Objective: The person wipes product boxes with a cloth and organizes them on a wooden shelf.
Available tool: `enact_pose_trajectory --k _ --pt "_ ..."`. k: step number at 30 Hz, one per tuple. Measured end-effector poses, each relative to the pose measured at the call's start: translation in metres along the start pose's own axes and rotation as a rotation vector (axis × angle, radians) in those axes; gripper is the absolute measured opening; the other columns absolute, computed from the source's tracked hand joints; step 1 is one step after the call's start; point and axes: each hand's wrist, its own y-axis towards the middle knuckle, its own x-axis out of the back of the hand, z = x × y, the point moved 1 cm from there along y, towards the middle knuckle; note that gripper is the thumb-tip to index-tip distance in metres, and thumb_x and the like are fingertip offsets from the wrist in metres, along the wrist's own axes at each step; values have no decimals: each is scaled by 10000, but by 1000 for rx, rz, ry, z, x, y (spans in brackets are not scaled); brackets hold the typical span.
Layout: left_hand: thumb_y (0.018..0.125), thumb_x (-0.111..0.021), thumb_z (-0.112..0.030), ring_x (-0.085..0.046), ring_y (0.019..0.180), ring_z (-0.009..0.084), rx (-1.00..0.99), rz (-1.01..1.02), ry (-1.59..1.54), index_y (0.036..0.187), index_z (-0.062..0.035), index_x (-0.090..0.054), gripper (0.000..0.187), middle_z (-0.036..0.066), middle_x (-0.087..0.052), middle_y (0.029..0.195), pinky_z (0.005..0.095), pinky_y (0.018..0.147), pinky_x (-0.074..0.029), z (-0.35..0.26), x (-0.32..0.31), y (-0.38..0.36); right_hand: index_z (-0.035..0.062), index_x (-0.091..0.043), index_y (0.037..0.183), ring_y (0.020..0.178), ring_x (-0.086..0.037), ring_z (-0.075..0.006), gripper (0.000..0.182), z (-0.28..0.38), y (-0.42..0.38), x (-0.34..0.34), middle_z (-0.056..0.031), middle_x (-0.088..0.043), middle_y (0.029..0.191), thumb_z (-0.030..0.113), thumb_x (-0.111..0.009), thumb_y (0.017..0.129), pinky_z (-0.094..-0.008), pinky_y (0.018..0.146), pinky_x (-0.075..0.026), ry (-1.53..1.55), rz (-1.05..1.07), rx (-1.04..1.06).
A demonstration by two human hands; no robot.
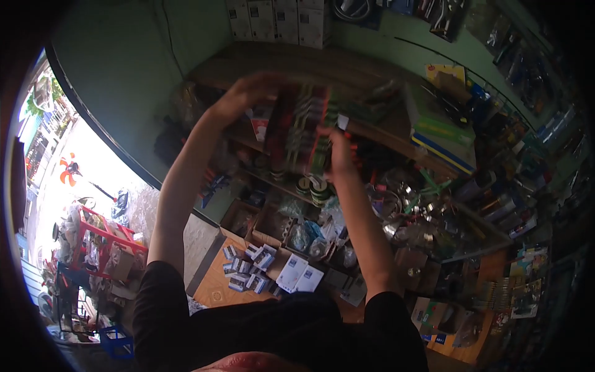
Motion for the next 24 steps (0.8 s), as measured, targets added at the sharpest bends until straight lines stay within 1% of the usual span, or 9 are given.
enact_pose_trajectory --k 3,5,8,9,10,12,17,19,24 --pt "1004 -657 -204 -667 1200 217 -70 -214 -37 1370 -25 -633 408 125 -704 1291 359 1021 -536 -3 57 55 39 -678 1130 875 -721 -223 250 38 55 -50 -68 -733 1068 235 -649 978 -365 804 -572 6 113 315" --pt "1032 -640 -221 -680 1191 213 -52 -300 2 1355 6 -632 395 125 -707 1286 364 1009 -556 8 89 97 -21 -653 1190 933 -715 -270 316 56 81 -66 -115 -729 1072 252 -604 1038 -383 871 -540 -712 101 1130" --pt "998 -699 -260 -683 1176 198 -76 -401 227 1337 5 -642 434 121 -711 1266 357 952 -578 26 136 168 -62 -604 1284 1024 -706 -350 377 54 102 -60 -208 -715 1122 249 -542 1080 -421 929 -513 -1097 -19 1097" --pt "974 -728 -282 -694 1146 200 -57 -492 322 1318 6 -654 455 112 -723 1234 367 934 -584 28 147 189 -54 -593 1312 1079 -696 -399 376 54 114 -64 -272 -703 1113 233 -521 1081 -446 966 -499 -1166 -16 1427" --pt "950 -758 -305 -705 1116 202 -39 -586 414 1299 6 -665 477 104 -735 1201 376 916 -590 30 157 210 -54 -593 1312 1079 -696 -399 376 54 121 -64 -272 -703 1113 233 -521 1081 -446 966 -499 -1168 -21 1431" --pt "891 -783 -349 -711 1114 227 -107 -711 421 1280 -18 -683 521 114 -743 1192 378 952 -570 32 173 244 -42 -601 1313 1129 -673 -449 362 47 118 -58 -285 -704 1145 218 -497 1084 -424 988 -495 -1179 -94 873" --pt "779 -861 -350 -636 1267 326 -305 -884 417 1341 -56 -621 678 220 -635 1390 427 1037 -524 48 214 347 -51 -590 1352 1130 -607 -172 404 65 109 -61 -130 -709 1229 251 -525 1092 -323 1034 -435 -917 9 798" --pt "836 -876 -365 -376 1479 472 -184 -749 370 1646 -102 -282 1038 239 -205 1699 588 1186 -401 5 201 340 -53 -589 1355 1150 -586 -168 399 66 115 -51 -103 -696 1248 240 -523 1092 -311 1052 -412 -827 -1 764" --pt "886 -728 -618 -129 1576 465 -191 -740 956 1631 -164 -362 946 190 -85 1744 656 1261 -187 -43 176 381 -51 -588 1352 1157 -549 -163 377 70 112 -49 -84 -673 1260 216 -514 1097 -307 1078 -382 -786 -31 740"
